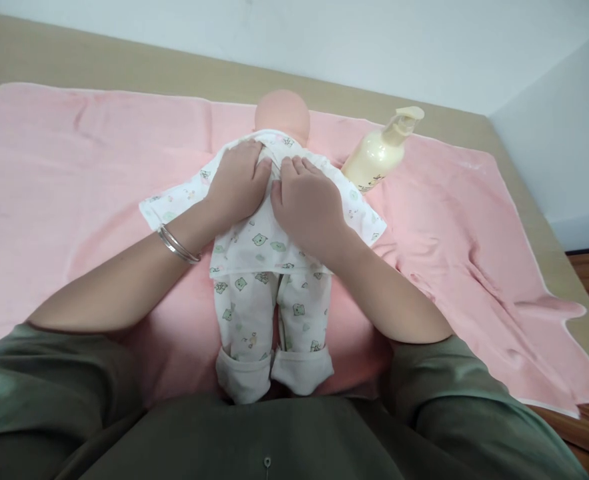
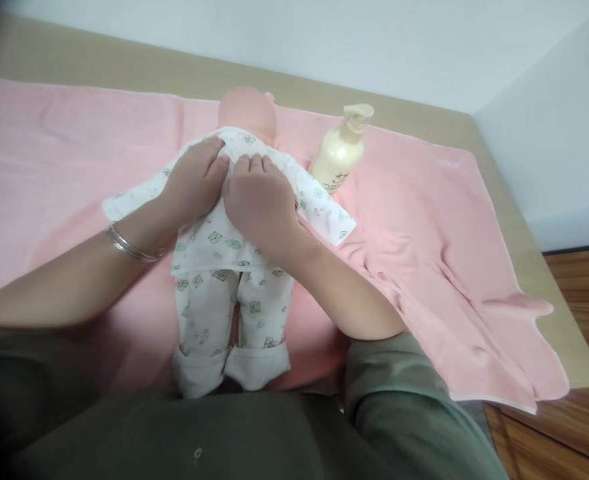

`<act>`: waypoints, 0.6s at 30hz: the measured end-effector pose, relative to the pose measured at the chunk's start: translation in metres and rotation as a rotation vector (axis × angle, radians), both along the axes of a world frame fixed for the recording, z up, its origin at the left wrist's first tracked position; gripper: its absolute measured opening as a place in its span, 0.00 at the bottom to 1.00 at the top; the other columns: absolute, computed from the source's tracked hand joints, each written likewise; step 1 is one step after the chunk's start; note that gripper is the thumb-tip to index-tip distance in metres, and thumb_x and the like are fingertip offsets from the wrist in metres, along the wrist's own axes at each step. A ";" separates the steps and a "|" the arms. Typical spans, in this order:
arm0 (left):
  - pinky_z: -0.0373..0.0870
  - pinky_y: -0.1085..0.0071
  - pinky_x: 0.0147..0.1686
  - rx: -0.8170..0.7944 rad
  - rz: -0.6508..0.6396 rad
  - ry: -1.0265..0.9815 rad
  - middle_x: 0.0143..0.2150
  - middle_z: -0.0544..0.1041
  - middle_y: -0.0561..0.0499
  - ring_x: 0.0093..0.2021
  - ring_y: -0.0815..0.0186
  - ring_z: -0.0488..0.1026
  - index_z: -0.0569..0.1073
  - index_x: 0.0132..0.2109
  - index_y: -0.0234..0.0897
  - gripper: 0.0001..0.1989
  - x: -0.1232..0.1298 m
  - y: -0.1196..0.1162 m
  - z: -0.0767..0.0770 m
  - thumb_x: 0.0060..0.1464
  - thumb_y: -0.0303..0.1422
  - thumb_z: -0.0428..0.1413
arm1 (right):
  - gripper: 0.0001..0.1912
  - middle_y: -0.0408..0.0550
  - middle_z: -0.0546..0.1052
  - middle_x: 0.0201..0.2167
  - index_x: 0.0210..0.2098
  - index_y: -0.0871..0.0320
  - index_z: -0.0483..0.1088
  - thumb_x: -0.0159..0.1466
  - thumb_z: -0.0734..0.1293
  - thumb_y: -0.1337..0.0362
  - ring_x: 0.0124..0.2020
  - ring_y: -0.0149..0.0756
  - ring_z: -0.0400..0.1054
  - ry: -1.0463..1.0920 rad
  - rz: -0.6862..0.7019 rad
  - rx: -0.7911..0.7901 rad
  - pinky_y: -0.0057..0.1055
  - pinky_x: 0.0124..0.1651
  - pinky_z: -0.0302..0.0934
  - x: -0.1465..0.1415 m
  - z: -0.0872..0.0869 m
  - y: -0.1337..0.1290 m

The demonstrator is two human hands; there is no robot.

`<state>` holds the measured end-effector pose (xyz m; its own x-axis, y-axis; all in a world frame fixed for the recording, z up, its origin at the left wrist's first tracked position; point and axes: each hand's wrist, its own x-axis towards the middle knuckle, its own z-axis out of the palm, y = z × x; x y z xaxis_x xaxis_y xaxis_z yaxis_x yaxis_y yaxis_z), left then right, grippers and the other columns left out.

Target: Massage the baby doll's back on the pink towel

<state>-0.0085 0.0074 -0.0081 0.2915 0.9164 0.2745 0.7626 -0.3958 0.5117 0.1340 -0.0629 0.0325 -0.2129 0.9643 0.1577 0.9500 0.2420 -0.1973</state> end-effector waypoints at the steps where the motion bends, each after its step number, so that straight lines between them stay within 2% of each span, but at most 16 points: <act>1: 0.66 0.47 0.68 0.019 -0.002 -0.014 0.58 0.78 0.39 0.63 0.46 0.73 0.74 0.56 0.45 0.23 0.001 -0.001 -0.002 0.72 0.44 0.38 | 0.29 0.67 0.67 0.72 0.71 0.75 0.61 0.76 0.55 0.66 0.77 0.57 0.58 0.029 -0.001 0.005 0.54 0.78 0.56 0.001 -0.003 0.005; 4: 0.65 0.46 0.69 0.063 -0.006 -0.034 0.59 0.78 0.39 0.63 0.47 0.72 0.74 0.57 0.43 0.23 0.003 -0.003 -0.005 0.71 0.41 0.38 | 0.31 0.61 0.59 0.77 0.75 0.71 0.57 0.75 0.56 0.64 0.80 0.53 0.50 0.089 -0.018 -0.016 0.52 0.82 0.47 0.007 -0.009 0.022; 7: 0.66 0.49 0.69 0.066 0.009 0.002 0.58 0.78 0.38 0.63 0.49 0.73 0.73 0.57 0.40 0.22 0.003 -0.003 -0.005 0.71 0.38 0.38 | 0.33 0.60 0.55 0.79 0.76 0.71 0.54 0.77 0.56 0.61 0.81 0.51 0.46 0.112 -0.023 -0.073 0.48 0.84 0.42 0.013 -0.011 0.033; 11: 0.58 0.49 0.75 0.062 0.045 0.041 0.68 0.71 0.32 0.72 0.48 0.65 0.67 0.67 0.31 0.26 0.009 -0.019 -0.001 0.71 0.37 0.38 | 0.33 0.57 0.53 0.79 0.76 0.68 0.54 0.78 0.56 0.57 0.82 0.49 0.44 0.201 -0.019 -0.083 0.48 0.84 0.42 0.020 -0.013 0.040; 15: 0.49 0.46 0.79 0.029 0.008 0.072 0.76 0.60 0.29 0.79 0.44 0.53 0.59 0.73 0.18 0.32 0.020 -0.048 0.008 0.69 0.35 0.39 | 0.31 0.58 0.55 0.79 0.75 0.65 0.55 0.77 0.57 0.59 0.82 0.48 0.44 0.177 -0.043 -0.065 0.50 0.83 0.44 0.021 -0.012 0.042; 18: 0.47 0.47 0.80 0.023 -0.028 0.026 0.76 0.60 0.30 0.79 0.44 0.52 0.59 0.73 0.18 0.33 0.021 -0.052 0.012 0.67 0.35 0.40 | 0.30 0.63 0.58 0.77 0.75 0.70 0.55 0.78 0.54 0.61 0.80 0.52 0.48 0.099 -0.054 -0.062 0.52 0.82 0.46 0.016 -0.006 0.036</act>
<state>0.0127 -0.0448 0.0039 0.3243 0.9011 0.2878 0.7640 -0.4289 0.4821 0.1500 -0.0271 0.0265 -0.1470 0.9824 0.1154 0.9362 0.1758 -0.3042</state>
